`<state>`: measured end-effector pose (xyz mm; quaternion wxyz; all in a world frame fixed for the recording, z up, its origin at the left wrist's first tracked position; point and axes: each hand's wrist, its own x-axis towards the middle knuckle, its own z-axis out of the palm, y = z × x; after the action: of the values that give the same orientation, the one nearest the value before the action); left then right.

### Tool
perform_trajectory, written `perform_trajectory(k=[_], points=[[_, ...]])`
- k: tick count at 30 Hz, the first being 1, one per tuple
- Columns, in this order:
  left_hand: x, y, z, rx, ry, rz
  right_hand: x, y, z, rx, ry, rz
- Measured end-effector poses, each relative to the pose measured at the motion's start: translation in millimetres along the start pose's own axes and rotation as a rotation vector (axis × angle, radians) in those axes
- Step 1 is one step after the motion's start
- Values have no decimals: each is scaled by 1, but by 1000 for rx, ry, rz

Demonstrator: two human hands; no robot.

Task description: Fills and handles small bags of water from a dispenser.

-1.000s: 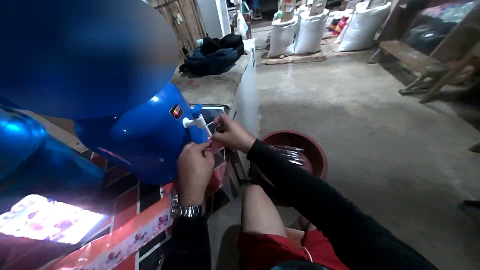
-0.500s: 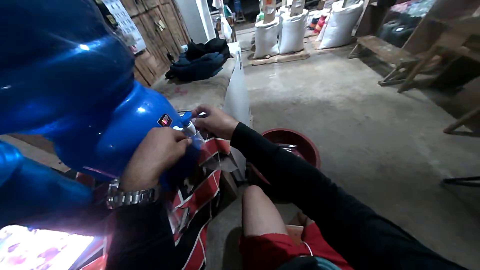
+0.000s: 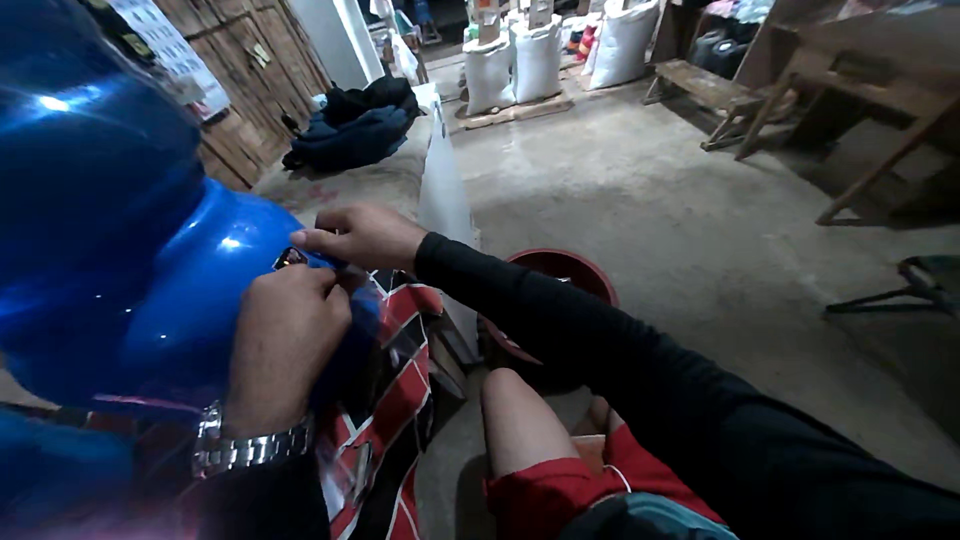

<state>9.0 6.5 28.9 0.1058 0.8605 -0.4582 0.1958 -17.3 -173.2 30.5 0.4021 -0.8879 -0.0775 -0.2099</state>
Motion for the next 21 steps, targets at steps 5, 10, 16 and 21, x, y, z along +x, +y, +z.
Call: perform_trajectory(k=[5, 10, 16, 21], points=[[-2, 3, 4, 18, 17, -18, 5, -7, -4, -129, -50, 95], [-3, 3, 3, 15, 39, -4, 6, -29, -7, -229, -19, 136], [-2, 1, 7, -29, 79, 34, -7, -18, -3, -82, 180, 77], [-4, 4, 9, -54, 65, -6, -88, -37, 7, 137, 599, -312]])
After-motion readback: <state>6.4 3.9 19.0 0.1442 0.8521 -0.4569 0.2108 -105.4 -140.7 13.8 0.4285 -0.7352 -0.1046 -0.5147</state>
